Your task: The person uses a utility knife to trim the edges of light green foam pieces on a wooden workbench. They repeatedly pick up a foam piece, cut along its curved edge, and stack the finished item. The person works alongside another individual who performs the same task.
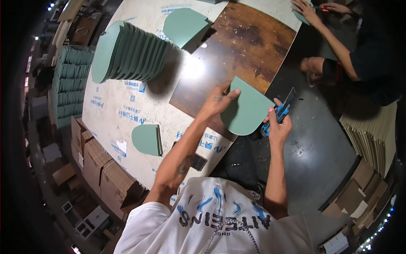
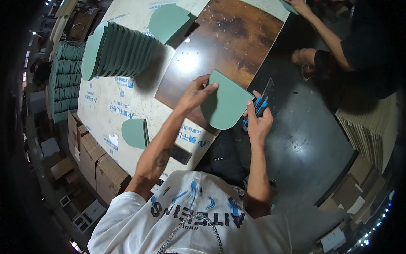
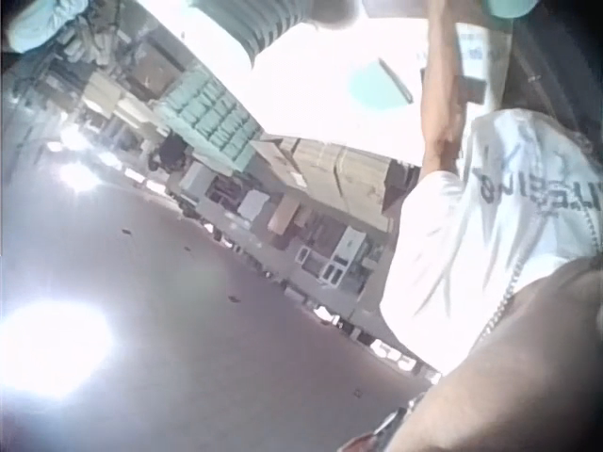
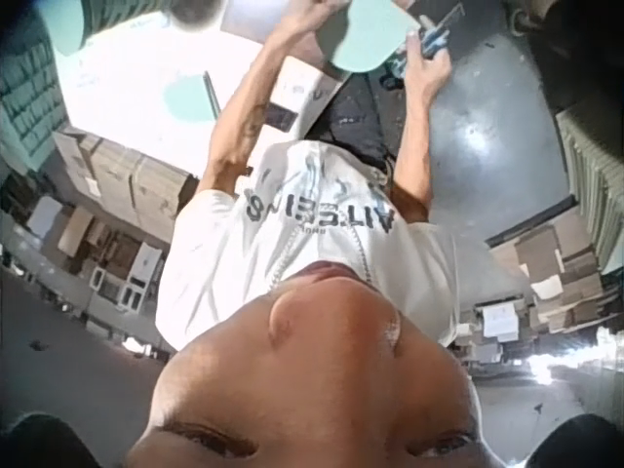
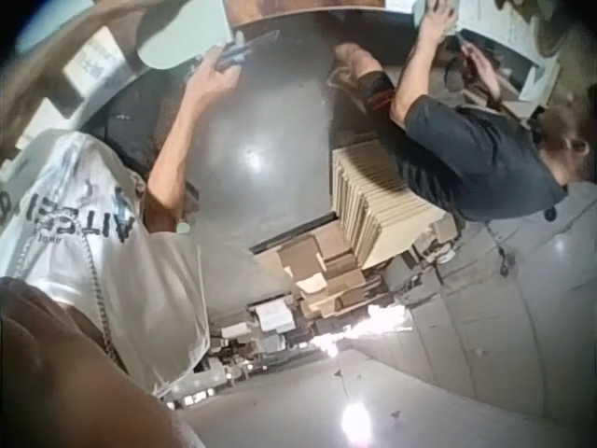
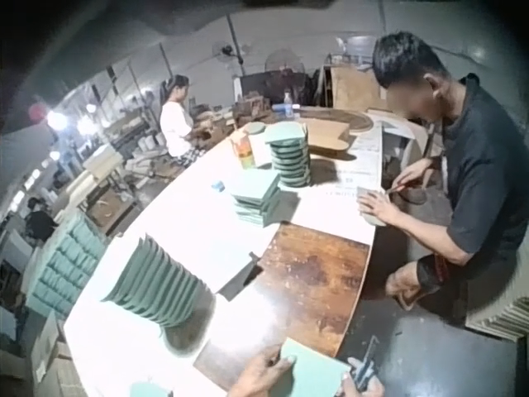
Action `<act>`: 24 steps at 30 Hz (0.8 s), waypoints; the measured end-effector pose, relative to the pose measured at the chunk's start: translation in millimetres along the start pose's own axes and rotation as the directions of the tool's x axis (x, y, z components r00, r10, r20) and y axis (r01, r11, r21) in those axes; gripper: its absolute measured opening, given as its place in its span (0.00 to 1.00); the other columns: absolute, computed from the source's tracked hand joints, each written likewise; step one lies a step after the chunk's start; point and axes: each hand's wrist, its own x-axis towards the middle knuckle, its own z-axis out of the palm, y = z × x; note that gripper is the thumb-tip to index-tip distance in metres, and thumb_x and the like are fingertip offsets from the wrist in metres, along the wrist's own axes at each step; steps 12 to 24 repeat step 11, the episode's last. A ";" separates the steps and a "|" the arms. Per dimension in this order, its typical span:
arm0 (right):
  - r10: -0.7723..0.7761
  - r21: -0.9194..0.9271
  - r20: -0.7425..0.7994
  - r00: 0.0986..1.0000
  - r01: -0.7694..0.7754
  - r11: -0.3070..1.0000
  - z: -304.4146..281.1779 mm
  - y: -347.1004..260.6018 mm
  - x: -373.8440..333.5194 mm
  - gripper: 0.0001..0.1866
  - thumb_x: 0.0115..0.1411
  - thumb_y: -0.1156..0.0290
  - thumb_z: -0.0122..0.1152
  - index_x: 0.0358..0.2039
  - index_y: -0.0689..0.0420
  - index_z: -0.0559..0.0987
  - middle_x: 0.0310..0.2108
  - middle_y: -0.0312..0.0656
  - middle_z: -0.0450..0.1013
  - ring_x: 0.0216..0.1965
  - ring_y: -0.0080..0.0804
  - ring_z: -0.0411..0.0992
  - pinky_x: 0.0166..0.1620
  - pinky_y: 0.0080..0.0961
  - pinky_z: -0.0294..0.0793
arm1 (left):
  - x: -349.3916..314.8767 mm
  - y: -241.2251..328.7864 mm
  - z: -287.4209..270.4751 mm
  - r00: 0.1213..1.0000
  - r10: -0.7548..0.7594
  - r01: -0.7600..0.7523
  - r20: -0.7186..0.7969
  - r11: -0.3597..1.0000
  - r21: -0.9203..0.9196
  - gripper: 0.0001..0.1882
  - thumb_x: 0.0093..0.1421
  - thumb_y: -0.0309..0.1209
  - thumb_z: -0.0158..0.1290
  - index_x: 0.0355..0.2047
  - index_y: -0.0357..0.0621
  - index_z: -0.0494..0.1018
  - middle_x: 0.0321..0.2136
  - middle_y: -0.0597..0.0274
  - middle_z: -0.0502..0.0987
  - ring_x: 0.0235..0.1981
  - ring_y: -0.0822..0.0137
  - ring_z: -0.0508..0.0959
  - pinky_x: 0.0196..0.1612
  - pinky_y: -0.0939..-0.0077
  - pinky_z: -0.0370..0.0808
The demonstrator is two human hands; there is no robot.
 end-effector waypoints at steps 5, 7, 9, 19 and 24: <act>-0.215 -0.130 0.018 0.976 0.216 0.968 1.0 -22.0 19.8 0.13 0.62 0.73 0.68 0.47 0.62 0.82 0.28 0.35 0.79 0.29 0.19 0.76 0.35 0.20 0.75 | -0.3 38.1 -27.9 0.977 0.191 -0.176 -0.099 0.974 0.141 0.19 0.66 0.35 0.59 0.53 0.37 0.77 0.45 0.56 0.80 0.43 0.66 0.78 0.45 0.71 0.76; -0.278 -0.150 0.040 0.960 0.281 0.948 8.0 -24.9 26.6 0.10 0.63 0.74 0.67 0.44 0.62 0.82 0.32 0.37 0.81 0.32 0.20 0.77 0.38 0.21 0.76 | 2.6 41.1 -30.3 0.945 0.291 -0.258 -0.149 0.944 0.204 0.16 0.66 0.30 0.58 0.53 0.38 0.77 0.47 0.57 0.80 0.42 0.65 0.79 0.42 0.72 0.77; -0.244 0.044 0.033 0.969 0.243 0.969 13.9 -11.5 33.2 0.12 0.64 0.74 0.66 0.47 0.62 0.81 0.44 0.43 0.81 0.40 0.23 0.77 0.45 0.21 0.76 | 4.2 35.9 -33.7 0.862 0.483 -0.412 -0.153 0.844 0.342 0.15 0.66 0.26 0.56 0.53 0.39 0.77 0.49 0.58 0.79 0.42 0.65 0.80 0.41 0.74 0.77; -0.229 0.166 0.073 0.971 0.214 0.963 12.4 18.9 38.4 0.16 0.64 0.74 0.66 0.52 0.61 0.79 0.50 0.45 0.80 0.50 0.30 0.77 0.53 0.23 0.74 | 4.6 17.4 -32.3 0.831 0.541 -0.449 -0.129 0.791 0.416 0.14 0.67 0.25 0.55 0.53 0.39 0.77 0.54 0.57 0.78 0.44 0.67 0.81 0.42 0.73 0.78; -0.229 0.166 0.073 0.971 0.214 0.963 12.4 18.9 38.4 0.16 0.64 0.74 0.66 0.52 0.61 0.79 0.50 0.45 0.80 0.50 0.30 0.77 0.53 0.23 0.74 | 4.6 17.4 -32.3 0.831 0.541 -0.449 -0.129 0.791 0.416 0.14 0.67 0.25 0.55 0.53 0.39 0.77 0.54 0.57 0.78 0.44 0.67 0.81 0.42 0.73 0.78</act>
